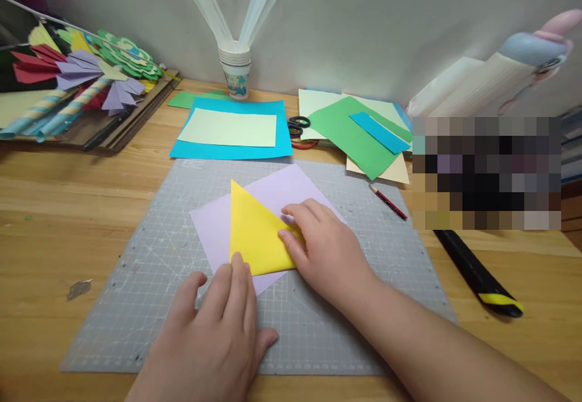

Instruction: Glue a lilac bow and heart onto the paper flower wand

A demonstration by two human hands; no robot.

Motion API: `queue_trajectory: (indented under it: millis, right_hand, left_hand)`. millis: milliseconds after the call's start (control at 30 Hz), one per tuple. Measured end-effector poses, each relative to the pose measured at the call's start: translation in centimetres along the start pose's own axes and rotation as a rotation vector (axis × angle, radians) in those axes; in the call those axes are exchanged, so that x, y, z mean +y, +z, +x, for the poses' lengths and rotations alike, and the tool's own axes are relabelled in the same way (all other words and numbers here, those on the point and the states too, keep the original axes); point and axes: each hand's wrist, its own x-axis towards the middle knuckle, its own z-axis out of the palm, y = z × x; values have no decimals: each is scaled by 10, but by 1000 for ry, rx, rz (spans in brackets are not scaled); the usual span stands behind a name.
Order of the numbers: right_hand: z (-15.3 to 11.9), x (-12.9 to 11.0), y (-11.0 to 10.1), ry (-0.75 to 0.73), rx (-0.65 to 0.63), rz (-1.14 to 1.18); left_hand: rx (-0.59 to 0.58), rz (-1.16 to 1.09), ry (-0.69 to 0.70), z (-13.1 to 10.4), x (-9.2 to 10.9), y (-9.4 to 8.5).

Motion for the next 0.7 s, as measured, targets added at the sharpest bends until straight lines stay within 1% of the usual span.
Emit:
queue_trajectory:
  millis: [67,100,133,167,233,300,400,600,700]
  right_hand:
    - [-11,-10,-5,-112,86,-70]
    - [-18,-16,-7,-172,83,-83]
    - [-26,-23,-8,-239,49,-73]
    - [-33,-30,-9,-286,-11,-52]
    - [-45,-40,-7,-336,-142,-55]
    - [-51,-45,-3,-343,-250,-93]
    - [-52,-46,1,-324,-353,-140]
    - [-52,-49,-2,-237,-443,-255]
    - [-55,-49,-3,-170,-452,-269]
  left_hand:
    - [13,-12,5,-1,0,2]
    - [24,-21,9,-2,0,2]
    - [36,-30,16,-2,0,3]
    - [46,-40,23,-3,0,3]
    - [52,-63,25,-4,0,4]
    - [49,-86,14,-5,0,4]
    - [55,-120,-3,-6,1,7]
    - [50,-156,-2,-6,0,10]
    - [64,-111,77,-4,-7,11]
